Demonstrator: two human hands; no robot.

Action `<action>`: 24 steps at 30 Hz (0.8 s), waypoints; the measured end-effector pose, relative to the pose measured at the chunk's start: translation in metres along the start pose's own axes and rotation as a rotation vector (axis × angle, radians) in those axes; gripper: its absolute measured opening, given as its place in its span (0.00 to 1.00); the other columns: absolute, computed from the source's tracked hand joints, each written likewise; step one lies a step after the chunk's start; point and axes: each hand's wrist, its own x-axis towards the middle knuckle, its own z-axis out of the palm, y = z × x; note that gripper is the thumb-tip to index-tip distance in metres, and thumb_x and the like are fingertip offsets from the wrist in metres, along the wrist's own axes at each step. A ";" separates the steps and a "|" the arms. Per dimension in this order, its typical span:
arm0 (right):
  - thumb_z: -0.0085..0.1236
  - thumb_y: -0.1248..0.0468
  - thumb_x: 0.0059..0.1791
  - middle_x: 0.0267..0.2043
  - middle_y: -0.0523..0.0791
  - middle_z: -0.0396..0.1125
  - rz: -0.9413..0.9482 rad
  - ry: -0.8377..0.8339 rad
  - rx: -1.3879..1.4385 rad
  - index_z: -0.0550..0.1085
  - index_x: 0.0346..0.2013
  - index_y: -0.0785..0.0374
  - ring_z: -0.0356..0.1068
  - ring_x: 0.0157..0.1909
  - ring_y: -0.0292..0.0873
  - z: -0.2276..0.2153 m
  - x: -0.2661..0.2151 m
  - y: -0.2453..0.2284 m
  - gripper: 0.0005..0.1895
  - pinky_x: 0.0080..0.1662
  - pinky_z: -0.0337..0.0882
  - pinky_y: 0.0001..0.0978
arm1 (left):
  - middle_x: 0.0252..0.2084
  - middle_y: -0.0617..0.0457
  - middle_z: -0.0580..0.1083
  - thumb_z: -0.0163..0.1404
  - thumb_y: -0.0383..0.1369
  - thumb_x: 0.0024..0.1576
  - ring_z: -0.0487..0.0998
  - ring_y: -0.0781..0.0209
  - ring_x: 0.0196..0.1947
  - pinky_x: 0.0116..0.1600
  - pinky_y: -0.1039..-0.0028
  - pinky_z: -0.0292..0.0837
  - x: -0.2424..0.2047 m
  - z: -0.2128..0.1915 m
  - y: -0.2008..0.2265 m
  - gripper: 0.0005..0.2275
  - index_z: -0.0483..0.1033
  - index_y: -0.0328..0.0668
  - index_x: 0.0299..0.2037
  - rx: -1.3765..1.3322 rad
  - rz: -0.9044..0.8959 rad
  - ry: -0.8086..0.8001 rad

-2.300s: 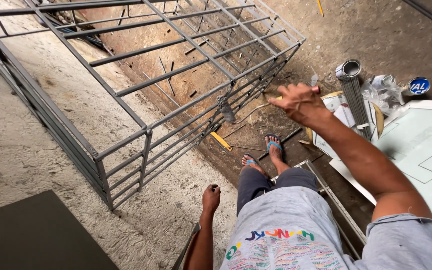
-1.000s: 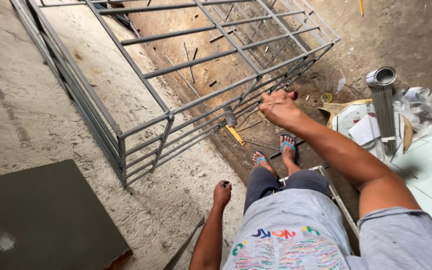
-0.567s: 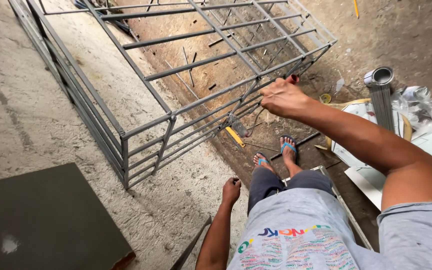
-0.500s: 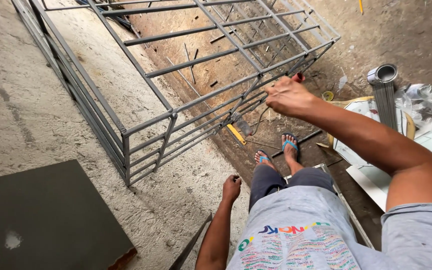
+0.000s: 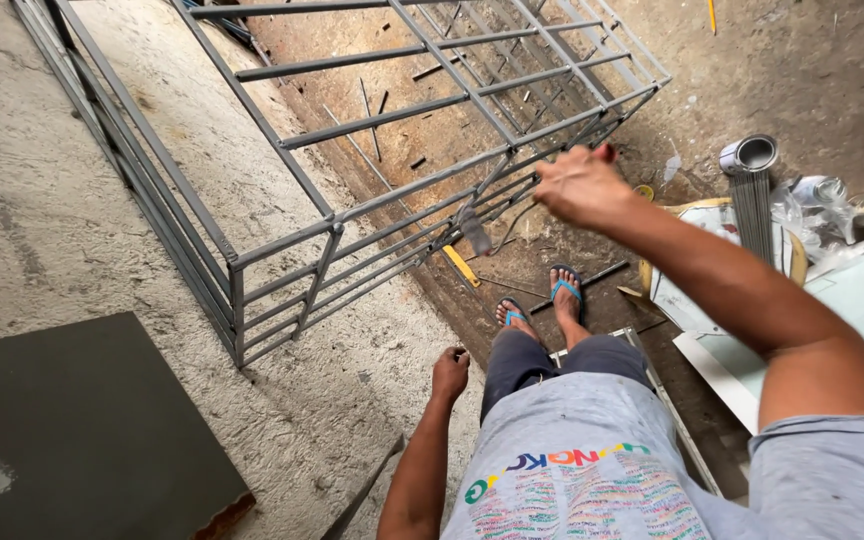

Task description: The person uses a paint roller to apply grey paint to a metal frame structure. They start standing and then squat to reach lower sections, systematically rolling paint along the bars.

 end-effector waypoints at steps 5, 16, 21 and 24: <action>0.35 0.60 0.54 0.37 0.49 0.69 -0.135 0.038 0.040 0.79 0.31 0.58 0.72 0.39 0.52 0.010 0.003 -0.012 0.21 0.46 0.69 0.47 | 0.41 0.45 0.82 0.49 0.41 0.61 0.81 0.44 0.50 0.56 0.55 0.74 -0.008 -0.006 0.010 0.17 0.79 0.42 0.55 -0.028 0.005 0.018; 0.47 0.68 0.49 0.33 0.47 0.73 -0.248 0.300 -0.243 0.80 0.29 0.54 0.75 0.34 0.50 0.061 0.055 -0.048 0.13 0.37 0.71 0.44 | 0.47 0.40 0.81 0.48 0.42 0.61 0.79 0.39 0.55 0.60 0.52 0.73 -0.028 -0.005 -0.013 0.17 0.79 0.45 0.55 -0.023 -0.075 0.044; 0.47 0.68 0.49 0.35 0.47 0.72 -0.178 0.288 -0.185 0.82 0.29 0.53 0.74 0.33 0.51 0.141 0.084 -0.061 0.14 0.29 0.68 0.51 | 0.49 0.40 0.80 0.49 0.42 0.61 0.78 0.39 0.57 0.61 0.52 0.73 -0.037 0.006 -0.027 0.17 0.79 0.45 0.55 -0.002 -0.097 0.020; 0.48 0.66 0.50 0.36 0.47 0.73 -0.179 0.279 -0.178 0.83 0.31 0.54 0.74 0.34 0.52 0.170 0.127 -0.107 0.14 0.30 0.66 0.51 | 0.48 0.40 0.80 0.48 0.43 0.61 0.78 0.39 0.56 0.61 0.53 0.73 -0.035 0.006 -0.024 0.18 0.78 0.45 0.55 0.025 -0.082 -0.006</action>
